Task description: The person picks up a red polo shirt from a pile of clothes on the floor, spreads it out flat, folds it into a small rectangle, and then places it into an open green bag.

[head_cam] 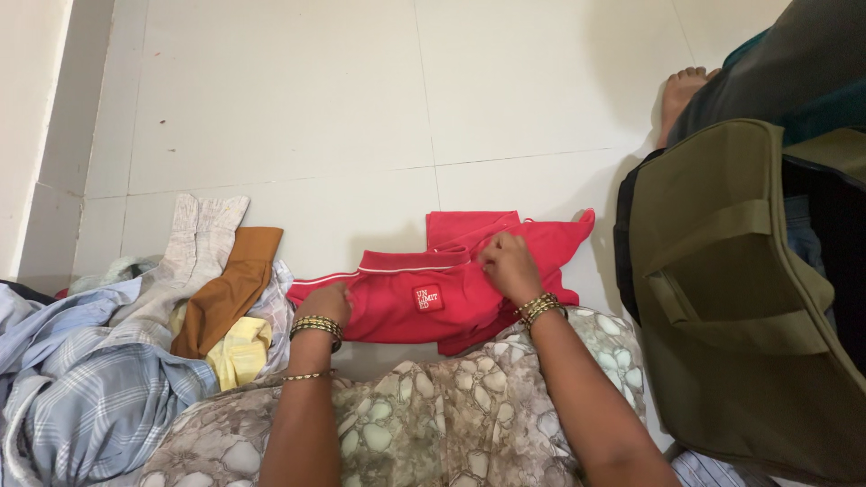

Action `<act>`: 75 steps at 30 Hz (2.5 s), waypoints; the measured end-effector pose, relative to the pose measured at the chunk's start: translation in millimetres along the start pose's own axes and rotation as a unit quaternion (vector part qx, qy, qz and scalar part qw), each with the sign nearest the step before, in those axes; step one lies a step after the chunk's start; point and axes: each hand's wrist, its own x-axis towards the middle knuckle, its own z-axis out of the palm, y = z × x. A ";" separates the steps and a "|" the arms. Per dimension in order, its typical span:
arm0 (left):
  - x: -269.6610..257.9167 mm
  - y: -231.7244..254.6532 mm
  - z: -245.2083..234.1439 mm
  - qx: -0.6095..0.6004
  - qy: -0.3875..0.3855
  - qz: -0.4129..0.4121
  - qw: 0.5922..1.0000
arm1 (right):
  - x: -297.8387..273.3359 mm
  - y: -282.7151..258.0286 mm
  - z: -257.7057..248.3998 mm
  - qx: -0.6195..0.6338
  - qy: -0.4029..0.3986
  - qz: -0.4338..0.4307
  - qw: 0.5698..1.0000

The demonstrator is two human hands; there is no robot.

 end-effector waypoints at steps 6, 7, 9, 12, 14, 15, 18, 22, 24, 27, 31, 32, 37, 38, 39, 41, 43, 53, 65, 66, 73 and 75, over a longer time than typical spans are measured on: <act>-26.6 -5.0 -48.7 0.043 0.083 -0.139 0.986 | -10.7 27.0 -9.7 -0.028 -0.041 0.044 0.998; -27.1 -5.2 -50.2 0.046 0.051 -0.156 0.985 | -13.9 32.4 -10.7 -0.024 -0.109 0.074 0.991; -22.2 -8.1 -48.4 0.053 -0.011 -0.189 0.980 | -17.1 42.3 -9.2 -0.016 -0.240 0.131 0.962; -15.3 -9.5 -29.1 0.056 -0.036 -0.190 0.980 | -14.8 52.9 -3.5 -0.036 -0.135 0.148 0.979; -10.3 -12.2 -24.2 0.046 -0.051 -0.193 0.979 | -13.2 60.4 -7.0 0.001 -0.040 0.200 0.979; -9.2 -13.0 -23.3 0.042 -0.059 -0.196 0.978 | -12.4 63.0 -8.1 0.020 0.008 0.224 0.974; -9.4 -13.3 -24.2 0.046 -0.064 -0.184 0.980 | -10.7 70.9 -10.7 0.001 0.070 0.211 0.975; -6.1 -12.4 -19.0 0.066 -0.082 -0.166 0.981 | -7.8 72.8 -6.0 0.043 0.019 0.183 0.982; -0.8 -14.7 -12.2 0.071 -0.082 -0.159 0.981 | -8.4 64.4 -7.0 0.036 -0.015 0.130 0.991; 5.7 -18.6 -6.4 0.068 -0.082 -0.144 0.984 | -6.1 39.0 -10.9 -0.031 -0.063 0.107 0.992; 4.3 -14.1 -9.9 0.069 -0.094 -0.129 0.985 | -1.4 14.4 -9.2 -0.068 -0.113 0.030 0.991; 2.6 -12.2 -12.6 0.070 -0.100 -0.131 0.984 | -2.7 12.8 -5.6 -0.063 -0.118 0.015 0.991; -2.8 -7.6 -19.7 0.070 -0.102 -0.133 0.983 | -6.1 26.5 13.9 -0.042 -0.094 -0.006 0.995; -2.0 -7.8 -19.6 0.070 -0.103 -0.132 0.983 | -7.0 28.3 13.9 -0.038 -0.083 -0.007 0.996; -1.5 -8.3 -19.0 0.070 -0.103 -0.131 0.984 | -7.7 27.5 12.9 -0.034 -0.072 -0.009 0.997; -0.6 -9.1 -16.8 0.067 -0.098 -0.140 0.983 | -8.1 19.4 5.8 -0.024 -0.112 -0.001 0.993; 0.2 -10.5 -14.7 0.064 -0.093 -0.141 0.984 | -7.4 5.1 -4.1 -0.033 -0.156 0.008 0.987; 13.4 -31.4 0.5 0.084 -0.073 -0.076 0.991 | -2.8 8.8 21.0 0.004 -0.094 0.021 0.995; 17.6 -30.7 -3.4 -0.266 0.158 0.030 0.950 | 5.6 53.8 10.2 0.180 -0.134 0.111 0.968; 16.1 -28.6 -6.0 -0.277 0.189 0.041 0.941 | 5.9 50.0 4.2 0.115 -0.152 0.094 0.977; -22.3 -7.5 -49.6 -0.339 0.297 0.084 0.888 | 3.2 26.1 -36.1 -0.089 -0.202 0.138 0.966; -39.8 -1.3 -66.6 -0.333 0.352 0.118 0.867 | 0.8 20.7 -55.1 -0.100 -0.210 0.095 0.968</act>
